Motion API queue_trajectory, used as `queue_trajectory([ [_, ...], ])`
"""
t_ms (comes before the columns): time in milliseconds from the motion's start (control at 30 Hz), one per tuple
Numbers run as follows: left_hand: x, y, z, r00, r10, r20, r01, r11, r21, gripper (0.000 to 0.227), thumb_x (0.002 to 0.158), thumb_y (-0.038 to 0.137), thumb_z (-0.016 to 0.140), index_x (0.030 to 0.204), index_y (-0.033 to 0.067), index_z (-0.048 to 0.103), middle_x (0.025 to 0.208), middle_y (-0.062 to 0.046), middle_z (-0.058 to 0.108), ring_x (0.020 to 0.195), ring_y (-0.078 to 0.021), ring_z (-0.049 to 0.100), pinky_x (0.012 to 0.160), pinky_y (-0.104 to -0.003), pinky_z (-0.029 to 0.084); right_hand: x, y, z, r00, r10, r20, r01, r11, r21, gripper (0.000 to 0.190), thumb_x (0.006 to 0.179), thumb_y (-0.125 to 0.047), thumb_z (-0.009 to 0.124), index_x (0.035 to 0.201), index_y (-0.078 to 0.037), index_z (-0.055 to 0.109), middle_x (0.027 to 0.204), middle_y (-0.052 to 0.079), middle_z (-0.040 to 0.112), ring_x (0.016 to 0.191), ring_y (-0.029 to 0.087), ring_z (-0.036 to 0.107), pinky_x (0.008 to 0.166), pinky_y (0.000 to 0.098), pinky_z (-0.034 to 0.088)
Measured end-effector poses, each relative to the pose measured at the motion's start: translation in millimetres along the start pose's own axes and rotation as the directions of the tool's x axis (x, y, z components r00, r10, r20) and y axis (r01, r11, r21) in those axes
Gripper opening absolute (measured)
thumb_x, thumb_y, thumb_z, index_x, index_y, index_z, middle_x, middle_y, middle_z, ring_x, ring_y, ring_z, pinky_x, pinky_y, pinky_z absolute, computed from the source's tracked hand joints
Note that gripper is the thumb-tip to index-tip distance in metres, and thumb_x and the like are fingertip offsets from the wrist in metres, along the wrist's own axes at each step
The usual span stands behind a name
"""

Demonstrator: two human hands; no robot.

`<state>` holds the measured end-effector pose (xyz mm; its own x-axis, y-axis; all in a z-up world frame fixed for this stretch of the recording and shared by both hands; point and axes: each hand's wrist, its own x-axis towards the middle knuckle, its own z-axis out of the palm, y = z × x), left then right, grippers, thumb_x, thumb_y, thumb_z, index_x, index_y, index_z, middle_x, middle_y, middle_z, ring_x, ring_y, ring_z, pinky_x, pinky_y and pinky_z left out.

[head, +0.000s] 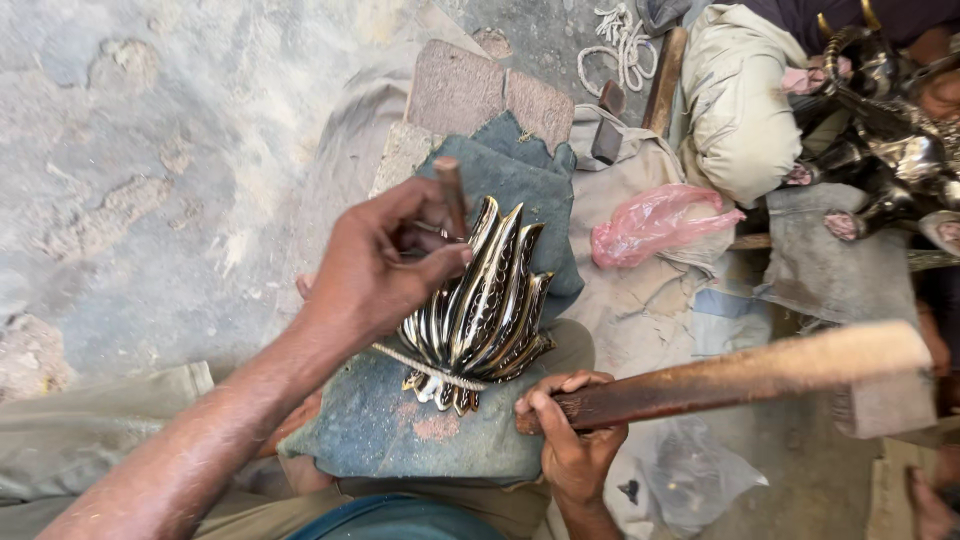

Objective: The person uses a chisel and hammer to shape a decorative metal object resembling a lotus flower. They repeatedly strike the chisel against the metal petals while holding the object on a cushioned block.

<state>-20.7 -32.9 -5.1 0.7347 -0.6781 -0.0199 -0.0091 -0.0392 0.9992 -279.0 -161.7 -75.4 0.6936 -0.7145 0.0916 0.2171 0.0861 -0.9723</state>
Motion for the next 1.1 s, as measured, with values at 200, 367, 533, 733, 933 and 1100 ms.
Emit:
queue_trajectory([
  [200, 34, 17, 22, 0.997, -0.023, 0.071, 0.009, 0.981, 0.193, 0.028, 0.083, 0.006, 0.08, 0.108, 0.0078, 0.067, 0.088, -0.001, 0.074, 0.076, -0.0088, 0.072, 0.067, -0.026, 0.061, 36, -16, -39, 0.949, 0.277, -0.148, -0.28, 0.96, 0.005, 0.039, 0.093, 0.011, 0.069, 0.128, 0.002, 0.056, 0.082, 0.019, 0.067, 0.055, 0.02, 0.061, 0.041, 0.0297, 0.047],
  [367, 51, 29, 26, 0.985, -0.077, 0.156, 0.021, 0.943, 0.333, 0.028, 0.084, 0.009, 0.08, 0.11, 0.009, 0.069, 0.081, 0.0, 0.075, 0.075, -0.0095, 0.074, 0.068, -0.026, 0.063, 72, -47, -45, 0.986, -0.161, -0.042, 0.147, 0.962, -0.228, 0.041, 0.095, -0.003, 0.064, 0.134, 0.004, 0.056, 0.093, 0.011, 0.069, 0.083, 0.014, 0.066, 0.085, 0.0298, 0.057],
  [533, 63, 33, 27, 0.977, -0.065, 0.201, -0.024, 0.911, 0.412, 0.037, 0.082, 0.009, 0.08, 0.117, 0.0097, 0.068, 0.08, 0.0, 0.075, 0.072, -0.011, 0.073, 0.066, -0.028, 0.062, 101, -59, -44, 0.99, 0.103, 0.097, -0.087, 0.983, -0.164, 0.051, 0.078, 0.011, 0.072, 0.124, 0.0, 0.053, 0.098, 0.009, 0.066, 0.093, 0.015, 0.066, 0.087, 0.0322, 0.059],
  [733, 68, 35, 35, 0.963, 0.009, 0.27, -0.134, 0.884, 0.447, 0.046, 0.082, 0.009, 0.08, 0.127, 0.0128, 0.067, 0.082, -0.003, 0.074, 0.07, -0.0128, 0.072, 0.065, -0.029, 0.062, 138, -63, -58, 0.96, 0.267, 0.086, -0.222, 0.911, -0.348, 0.043, 0.078, 0.018, 0.074, 0.114, 0.002, 0.058, 0.101, 0.01, 0.068, 0.092, 0.017, 0.067, 0.083, 0.0334, 0.059],
  [933, 70, 43, 38, 0.961, 0.08, 0.263, -0.196, 0.87, 0.452, 0.045, 0.082, 0.004, 0.077, 0.125, 0.01, 0.067, 0.081, -0.007, 0.073, 0.071, -0.0194, 0.073, 0.064, -0.036, 0.059, 166, -78, -57, 0.964, 0.231, 0.13, -0.158, 0.894, -0.419, 0.044, 0.076, 0.018, 0.074, 0.112, -0.002, 0.058, 0.1, 0.006, 0.066, 0.093, 0.014, 0.066, 0.083, 0.0308, 0.059],
  [1100, 72, 44, 42, 0.967, 0.045, 0.252, -0.173, 0.841, 0.512, 0.044, 0.079, 0.006, 0.078, 0.122, 0.0131, 0.069, 0.08, -0.007, 0.074, 0.072, -0.022, 0.074, 0.065, -0.038, 0.06, 183, -94, -49, 0.969, 0.216, 0.117, -0.105, 0.795, -0.598, 0.042, 0.075, 0.017, 0.075, 0.109, -0.003, 0.058, 0.095, 0.004, 0.067, 0.088, 0.011, 0.065, 0.078, 0.0287, 0.056],
])
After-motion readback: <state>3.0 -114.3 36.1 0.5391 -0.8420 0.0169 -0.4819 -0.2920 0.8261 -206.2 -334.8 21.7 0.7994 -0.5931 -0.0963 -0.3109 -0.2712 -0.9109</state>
